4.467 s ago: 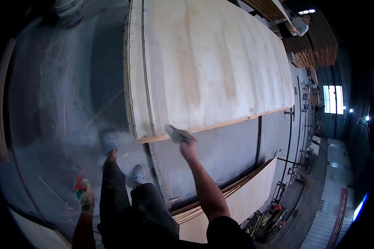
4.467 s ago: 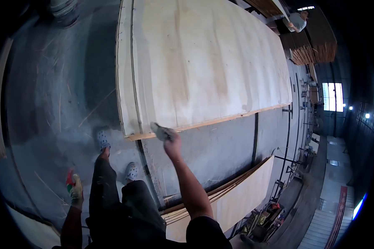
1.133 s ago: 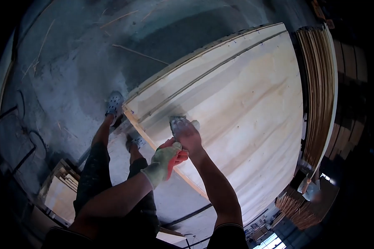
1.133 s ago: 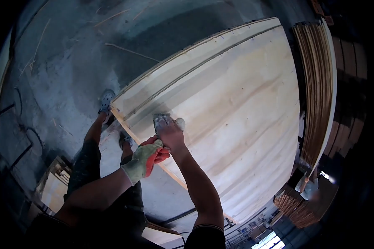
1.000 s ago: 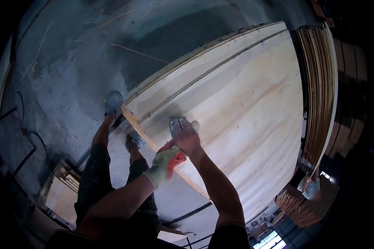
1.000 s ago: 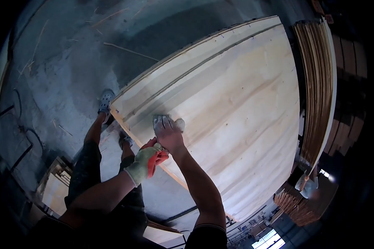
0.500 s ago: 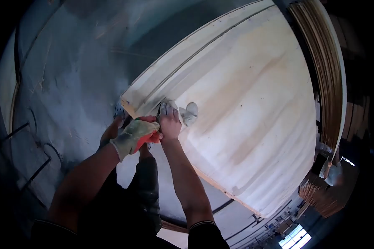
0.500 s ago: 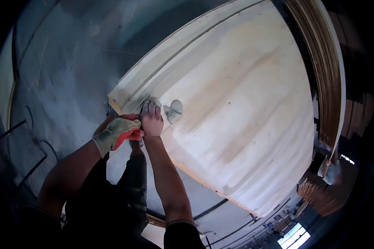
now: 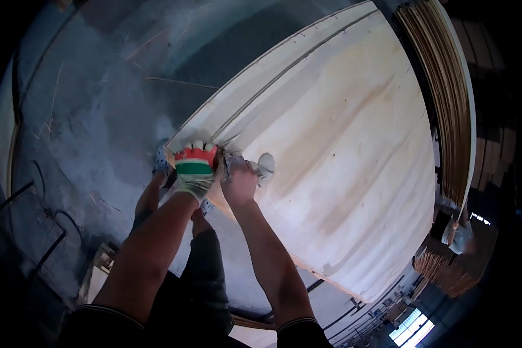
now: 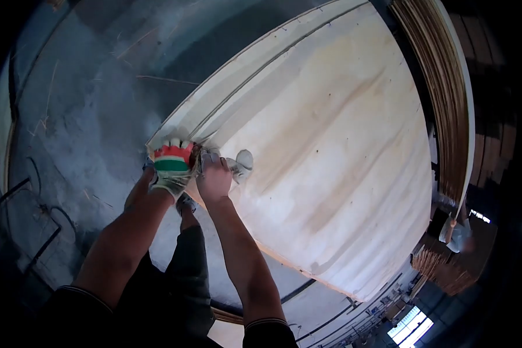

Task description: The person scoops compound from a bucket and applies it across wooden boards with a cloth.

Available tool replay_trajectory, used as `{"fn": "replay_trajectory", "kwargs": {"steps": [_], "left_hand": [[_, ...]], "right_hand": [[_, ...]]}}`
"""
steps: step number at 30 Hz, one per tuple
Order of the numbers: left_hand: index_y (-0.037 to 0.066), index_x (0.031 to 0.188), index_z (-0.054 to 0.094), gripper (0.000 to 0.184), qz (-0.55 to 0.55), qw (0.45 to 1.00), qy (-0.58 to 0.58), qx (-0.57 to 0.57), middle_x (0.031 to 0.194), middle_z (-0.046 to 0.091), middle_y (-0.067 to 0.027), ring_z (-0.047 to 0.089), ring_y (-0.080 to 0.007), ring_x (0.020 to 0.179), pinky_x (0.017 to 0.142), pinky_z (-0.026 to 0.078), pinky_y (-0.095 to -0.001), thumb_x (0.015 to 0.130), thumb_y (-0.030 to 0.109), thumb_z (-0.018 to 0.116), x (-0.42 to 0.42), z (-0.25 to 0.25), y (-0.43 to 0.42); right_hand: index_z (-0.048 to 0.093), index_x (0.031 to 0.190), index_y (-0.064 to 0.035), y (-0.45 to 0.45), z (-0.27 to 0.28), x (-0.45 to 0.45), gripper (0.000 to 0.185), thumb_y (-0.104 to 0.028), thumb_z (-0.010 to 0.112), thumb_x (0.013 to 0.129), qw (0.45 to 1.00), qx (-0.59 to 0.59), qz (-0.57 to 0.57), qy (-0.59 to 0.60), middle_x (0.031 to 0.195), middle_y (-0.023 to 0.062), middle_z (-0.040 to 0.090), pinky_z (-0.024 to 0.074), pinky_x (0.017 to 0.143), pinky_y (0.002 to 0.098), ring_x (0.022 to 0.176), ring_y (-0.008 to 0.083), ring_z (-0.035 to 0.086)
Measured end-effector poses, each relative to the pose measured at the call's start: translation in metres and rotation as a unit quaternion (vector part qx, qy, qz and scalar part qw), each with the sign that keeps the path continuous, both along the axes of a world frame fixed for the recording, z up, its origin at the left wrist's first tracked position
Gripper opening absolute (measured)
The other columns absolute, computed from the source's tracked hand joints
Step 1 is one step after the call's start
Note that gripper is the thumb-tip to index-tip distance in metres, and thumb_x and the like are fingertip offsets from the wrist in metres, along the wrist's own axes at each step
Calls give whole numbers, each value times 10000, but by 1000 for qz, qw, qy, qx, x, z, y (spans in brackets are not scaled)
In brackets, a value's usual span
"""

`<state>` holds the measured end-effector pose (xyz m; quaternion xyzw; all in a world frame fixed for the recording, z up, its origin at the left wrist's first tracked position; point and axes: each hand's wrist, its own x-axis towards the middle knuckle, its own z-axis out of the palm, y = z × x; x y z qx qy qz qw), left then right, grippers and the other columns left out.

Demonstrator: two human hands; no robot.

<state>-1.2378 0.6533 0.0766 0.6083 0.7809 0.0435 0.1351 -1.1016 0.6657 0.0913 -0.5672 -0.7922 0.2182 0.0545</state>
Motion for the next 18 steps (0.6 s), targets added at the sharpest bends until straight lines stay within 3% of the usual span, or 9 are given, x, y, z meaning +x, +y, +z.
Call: {"fn": "replay_trajectory", "kwargs": {"steps": [3, 6, 8, 10, 12, 14, 16, 18], "left_hand": [[216, 984, 710, 236, -143, 990, -19, -11, 917, 676, -80, 660, -286, 914, 731, 509, -477, 770, 311, 676, -27, -2, 15], [204, 977, 706, 216, -113, 990, -81, -6, 908, 691, -97, 665, -310, 892, 746, 514, -477, 774, 271, 674, -37, 5, 20], [172, 995, 685, 210, -115, 988, -105, 12, 907, 680, -126, 658, -332, 873, 736, 510, -470, 802, 248, 656, -48, 13, 26], [140, 1013, 664, 204, -119, 984, -131, 26, 906, 668, -156, 652, -354, 854, 727, 506, -464, 829, 225, 638, -67, 24, 28], [104, 1035, 656, 172, -16, 959, -279, 37, 920, 669, -179, 647, -379, 858, 728, 504, -432, 915, 220, 617, -97, 39, 25], [74, 1043, 642, 183, 13, 973, -215, 79, 877, 659, -158, 645, -309, 808, 710, 494, -388, 984, 240, 593, -135, 57, 16], [65, 1009, 637, 180, 106, 954, -268, 79, 835, 637, -67, 589, -179, 756, 690, 478, -341, 1003, 241, 602, -181, 67, 14], [44, 978, 636, 201, 258, 891, -367, 73, 873, 685, -75, 619, -177, 754, 648, 475, -356, 1020, 230, 575, -234, 44, -17]], "right_hand": [[665, 1019, -57, 5, -1, -3, 319, -75, 697, 702, 999, 12, -28, 36, 925, 145, 657, 549, 766, 455, 872, 362, 656], [692, 1059, -102, 8, 18, 24, 308, -73, 649, 755, 996, 28, -5, 84, 964, 109, 672, 558, 780, 424, 898, 325, 660], [696, 1030, -93, 23, 33, 59, 294, -46, 643, 745, 987, 104, -22, 119, 966, 120, 669, 557, 780, 430, 917, 333, 656], [695, 997, -80, 45, 27, 86, 287, -27, 645, 720, 955, 48, -195, 218, 943, 128, 658, 553, 783, 440, 928, 354, 647], [691, 988, -74, 55, 12, 100, 286, -23, 643, 711, 964, 45, -204, 167, 930, 136, 654, 550, 775, 451, 920, 362, 641], [688, 978, -69, 48, 7, 105, 285, -19, 640, 702, 968, 41, -220, 112, 917, 144, 649, 546, 768, 462, 913, 371, 636], [662, 934, -31, 22, 19, 107, 225, 17, 642, 716, 993, 47, -80, 71, 932, 163, 667, 553, 772, 443, 866, 393, 653], [664, 933, -35, -16, 16, 102, 234, 19, 645, 706, 994, 10, -64, 87, 905, 157, 663, 549, 766, 453, 841, 399, 646]]}}
